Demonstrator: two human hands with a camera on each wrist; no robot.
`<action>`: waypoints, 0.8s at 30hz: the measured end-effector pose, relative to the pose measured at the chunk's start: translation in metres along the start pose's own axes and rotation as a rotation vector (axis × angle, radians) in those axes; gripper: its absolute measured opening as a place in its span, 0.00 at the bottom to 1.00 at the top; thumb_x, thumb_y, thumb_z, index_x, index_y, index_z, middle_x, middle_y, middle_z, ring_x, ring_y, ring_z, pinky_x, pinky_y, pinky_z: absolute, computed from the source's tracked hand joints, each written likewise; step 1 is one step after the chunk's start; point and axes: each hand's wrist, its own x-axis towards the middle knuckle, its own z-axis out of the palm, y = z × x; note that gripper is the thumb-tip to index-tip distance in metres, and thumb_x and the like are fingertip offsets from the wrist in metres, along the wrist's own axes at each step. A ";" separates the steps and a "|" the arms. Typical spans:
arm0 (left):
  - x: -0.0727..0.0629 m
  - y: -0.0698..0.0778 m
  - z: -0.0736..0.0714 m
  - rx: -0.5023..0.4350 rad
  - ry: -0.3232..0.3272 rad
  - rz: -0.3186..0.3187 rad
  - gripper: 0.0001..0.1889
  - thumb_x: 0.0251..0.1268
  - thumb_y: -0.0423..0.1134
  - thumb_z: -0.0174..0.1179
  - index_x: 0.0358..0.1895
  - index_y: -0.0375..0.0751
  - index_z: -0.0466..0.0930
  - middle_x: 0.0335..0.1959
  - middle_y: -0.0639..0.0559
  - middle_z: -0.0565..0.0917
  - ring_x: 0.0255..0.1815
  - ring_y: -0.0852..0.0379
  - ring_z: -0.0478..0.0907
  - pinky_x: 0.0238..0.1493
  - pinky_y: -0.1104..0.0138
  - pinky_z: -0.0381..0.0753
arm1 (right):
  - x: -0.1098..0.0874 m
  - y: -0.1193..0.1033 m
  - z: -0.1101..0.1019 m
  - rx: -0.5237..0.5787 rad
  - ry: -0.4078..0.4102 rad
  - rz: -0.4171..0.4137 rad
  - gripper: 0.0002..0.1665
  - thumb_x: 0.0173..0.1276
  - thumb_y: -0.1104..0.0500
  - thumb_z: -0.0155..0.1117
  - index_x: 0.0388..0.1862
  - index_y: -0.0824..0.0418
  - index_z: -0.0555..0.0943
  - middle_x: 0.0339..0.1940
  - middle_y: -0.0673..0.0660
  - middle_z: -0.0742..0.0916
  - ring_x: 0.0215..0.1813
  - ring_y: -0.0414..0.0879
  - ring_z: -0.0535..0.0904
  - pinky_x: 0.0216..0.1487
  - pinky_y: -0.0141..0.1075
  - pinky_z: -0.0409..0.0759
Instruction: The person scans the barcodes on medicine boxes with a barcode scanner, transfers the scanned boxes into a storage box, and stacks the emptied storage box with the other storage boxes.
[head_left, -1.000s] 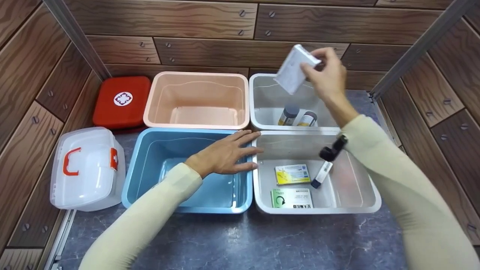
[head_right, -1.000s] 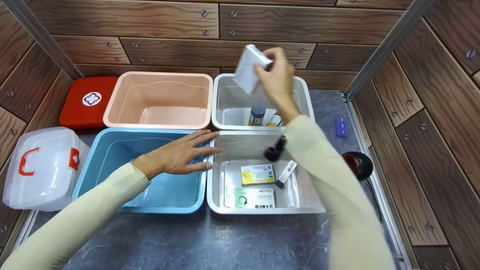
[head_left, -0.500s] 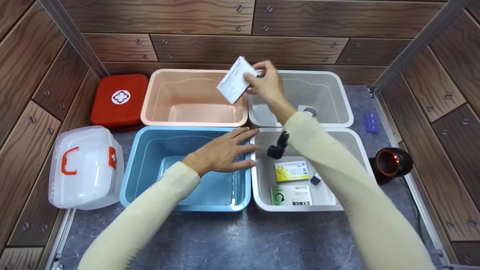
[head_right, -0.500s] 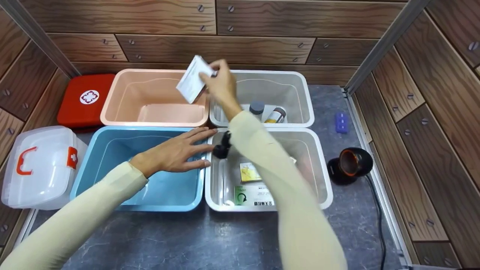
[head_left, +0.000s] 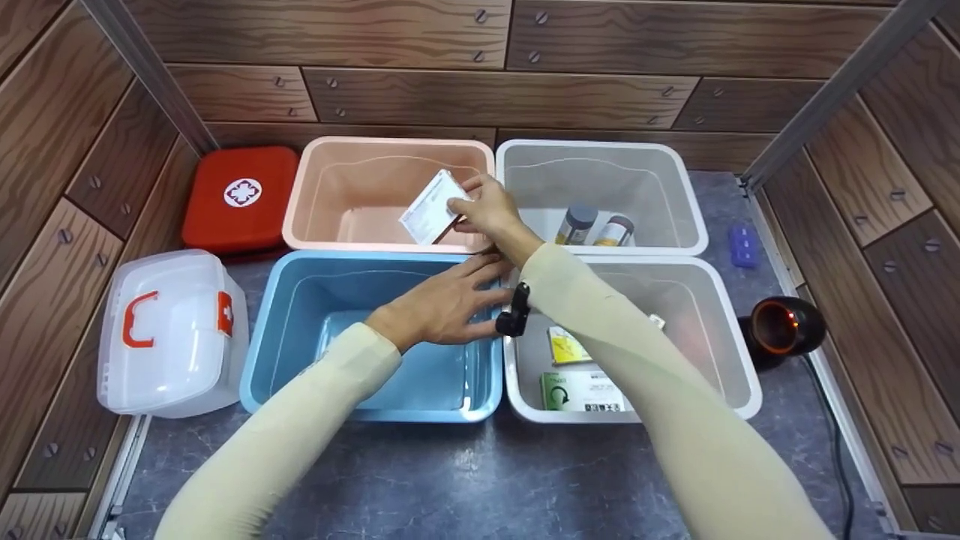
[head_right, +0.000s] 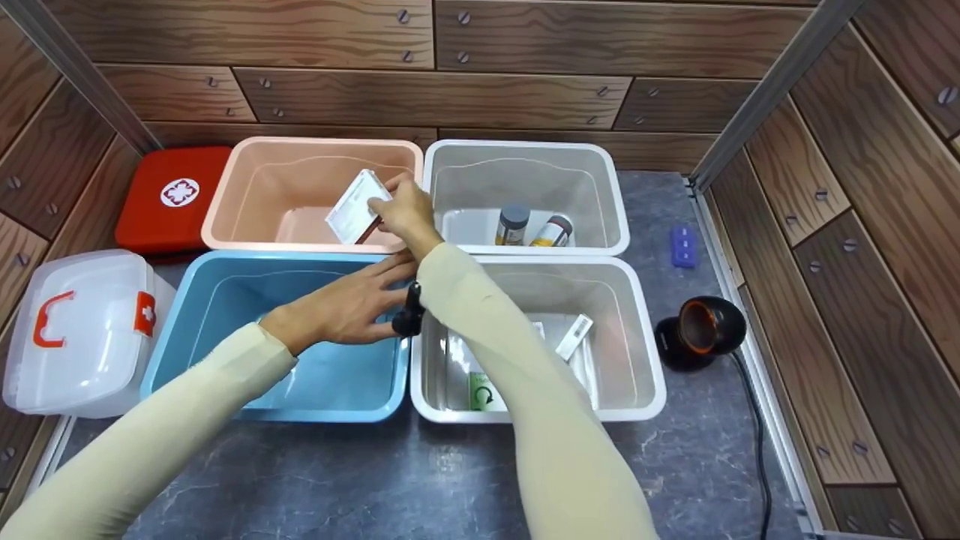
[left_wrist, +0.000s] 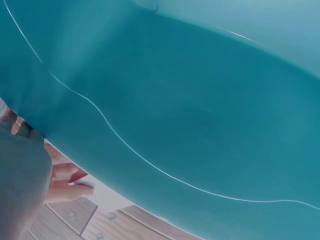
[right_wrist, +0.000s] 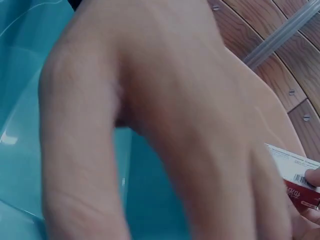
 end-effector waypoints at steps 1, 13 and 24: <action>0.000 0.000 0.000 0.005 0.005 0.005 0.35 0.86 0.67 0.47 0.86 0.58 0.65 0.91 0.47 0.55 0.93 0.47 0.47 0.92 0.55 0.52 | 0.000 0.000 0.002 -0.036 -0.012 -0.002 0.21 0.81 0.64 0.66 0.67 0.67 0.74 0.49 0.61 0.83 0.42 0.51 0.93 0.50 0.38 0.93; 0.000 0.001 -0.004 0.024 -0.007 0.005 0.34 0.87 0.66 0.45 0.86 0.58 0.65 0.92 0.46 0.52 0.94 0.47 0.44 0.92 0.56 0.49 | -0.008 -0.002 -0.004 -0.012 -0.183 -0.064 0.36 0.82 0.62 0.64 0.84 0.62 0.66 0.83 0.68 0.70 0.76 0.61 0.79 0.75 0.49 0.82; -0.001 0.004 -0.002 -0.020 -0.056 -0.048 0.36 0.86 0.71 0.40 0.86 0.61 0.65 0.94 0.52 0.46 0.94 0.45 0.42 0.92 0.53 0.51 | -0.073 0.032 -0.107 -0.024 -0.232 -0.193 0.23 0.84 0.62 0.62 0.71 0.71 0.77 0.72 0.72 0.81 0.70 0.64 0.82 0.66 0.41 0.88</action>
